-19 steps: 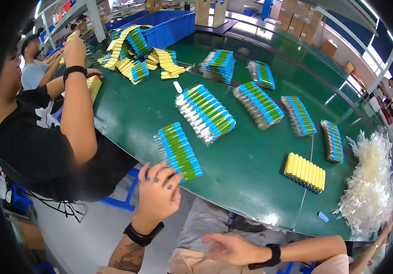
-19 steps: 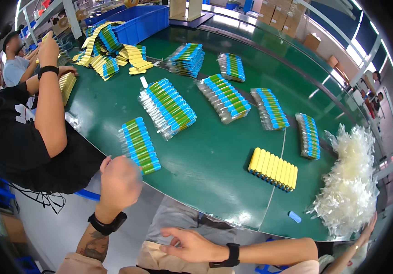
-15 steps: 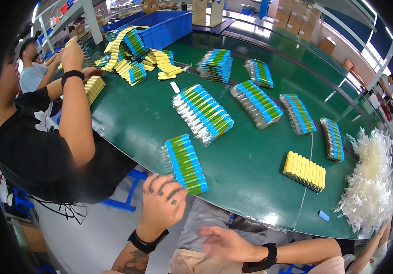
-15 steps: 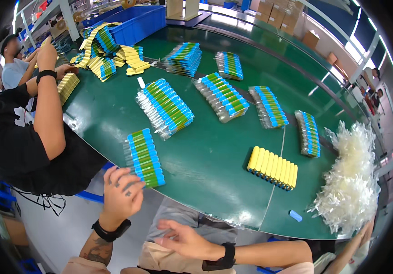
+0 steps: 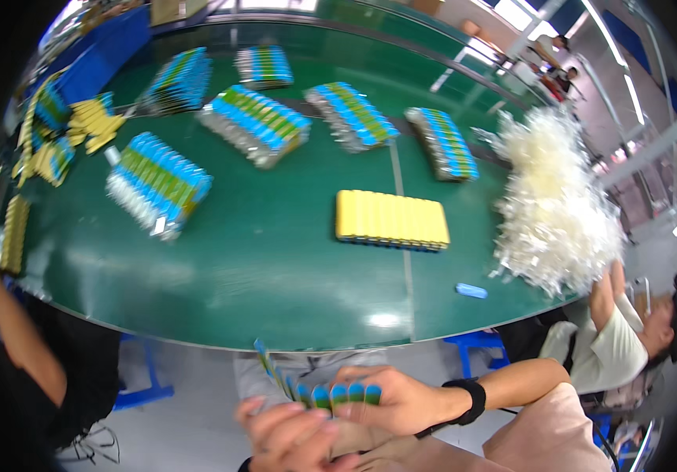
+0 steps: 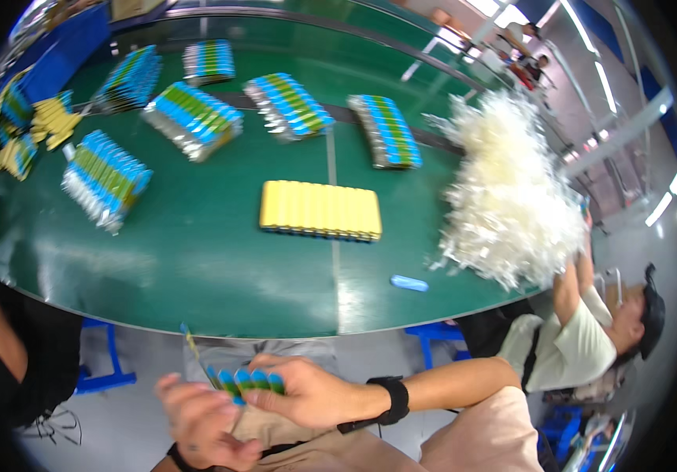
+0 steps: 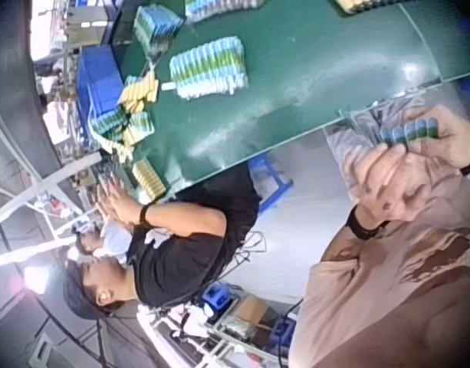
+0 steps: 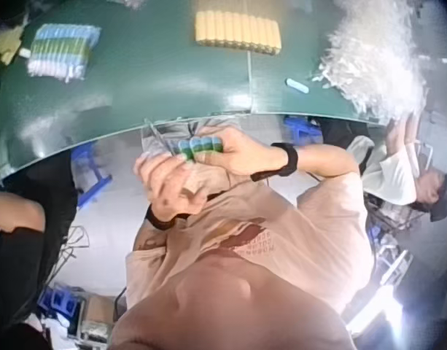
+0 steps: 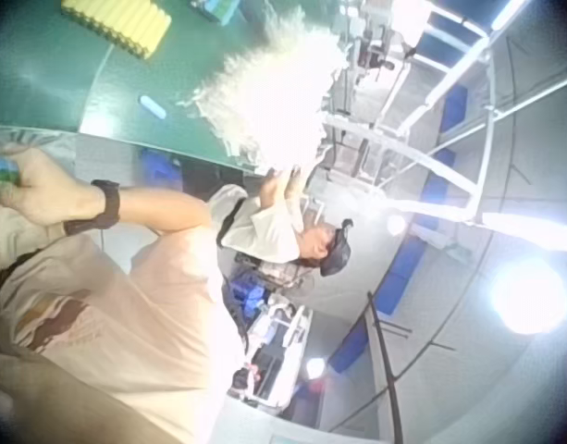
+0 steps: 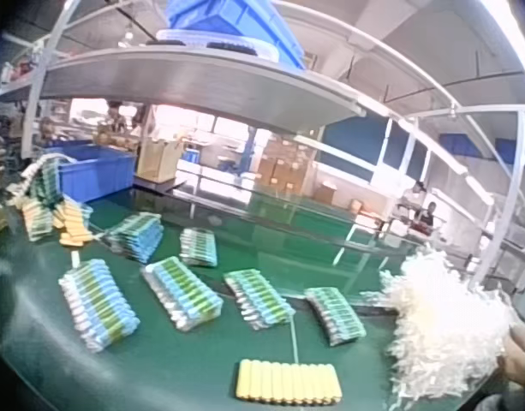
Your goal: The person picks up a strip of yellow batteries, aligns a strip of blue and green batteries onto the adhesive, and presses them together. They then fold the yellow batteries over the blue and green ones and place the assembled pack onto a stack.
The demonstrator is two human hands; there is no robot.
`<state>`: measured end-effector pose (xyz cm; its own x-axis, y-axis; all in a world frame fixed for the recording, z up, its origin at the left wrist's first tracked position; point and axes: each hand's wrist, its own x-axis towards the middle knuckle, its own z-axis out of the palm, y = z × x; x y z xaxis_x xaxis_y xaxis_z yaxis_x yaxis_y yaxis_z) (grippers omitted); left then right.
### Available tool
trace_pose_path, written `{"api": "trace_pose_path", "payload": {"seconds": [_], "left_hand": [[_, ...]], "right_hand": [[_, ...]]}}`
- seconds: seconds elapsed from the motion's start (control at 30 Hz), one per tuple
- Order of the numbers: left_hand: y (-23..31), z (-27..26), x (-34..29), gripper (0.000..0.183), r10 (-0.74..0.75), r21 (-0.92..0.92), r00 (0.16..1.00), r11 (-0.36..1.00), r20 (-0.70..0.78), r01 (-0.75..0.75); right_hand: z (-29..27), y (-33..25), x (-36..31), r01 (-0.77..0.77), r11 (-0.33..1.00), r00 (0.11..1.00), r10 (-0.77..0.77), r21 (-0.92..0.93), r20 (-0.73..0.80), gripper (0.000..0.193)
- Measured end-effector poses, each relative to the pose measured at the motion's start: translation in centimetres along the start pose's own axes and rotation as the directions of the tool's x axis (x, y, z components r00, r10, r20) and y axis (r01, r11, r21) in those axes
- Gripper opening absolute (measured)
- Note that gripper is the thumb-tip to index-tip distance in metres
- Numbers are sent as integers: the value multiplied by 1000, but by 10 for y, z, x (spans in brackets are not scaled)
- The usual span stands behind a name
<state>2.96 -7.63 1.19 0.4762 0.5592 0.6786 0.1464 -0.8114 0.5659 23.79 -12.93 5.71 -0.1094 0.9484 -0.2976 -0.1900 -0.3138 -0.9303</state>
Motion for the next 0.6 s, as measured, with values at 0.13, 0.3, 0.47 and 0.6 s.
{"api": "trace_pose_path", "payload": {"seconds": [0.13, 0.3, 0.47, 0.6], "left_hand": [[-2, 8, 50, 56, -341, -322, 937, 897, -69, 303], [-34, 9, 51, 59, -178, -495, 655, 520, 735, 696], [-34, 20, 47, 18, -342, -359, 381, 128, 859, 924], [-25, 38, 71, 22, -286, -464, 613, 446, 736, 765]], "right_hand": [[-32, -22, -23, 249, 862, 946, -120, -442, 300, 23], [-59, -26, -48, 142, 930, 978, -79, -340, 192, 26], [-94, -25, -60, 243, 958, 963, -219, -153, 155, 20], [-120, -36, -73, 287, 844, 958, -265, -453, 111, 26]]}}
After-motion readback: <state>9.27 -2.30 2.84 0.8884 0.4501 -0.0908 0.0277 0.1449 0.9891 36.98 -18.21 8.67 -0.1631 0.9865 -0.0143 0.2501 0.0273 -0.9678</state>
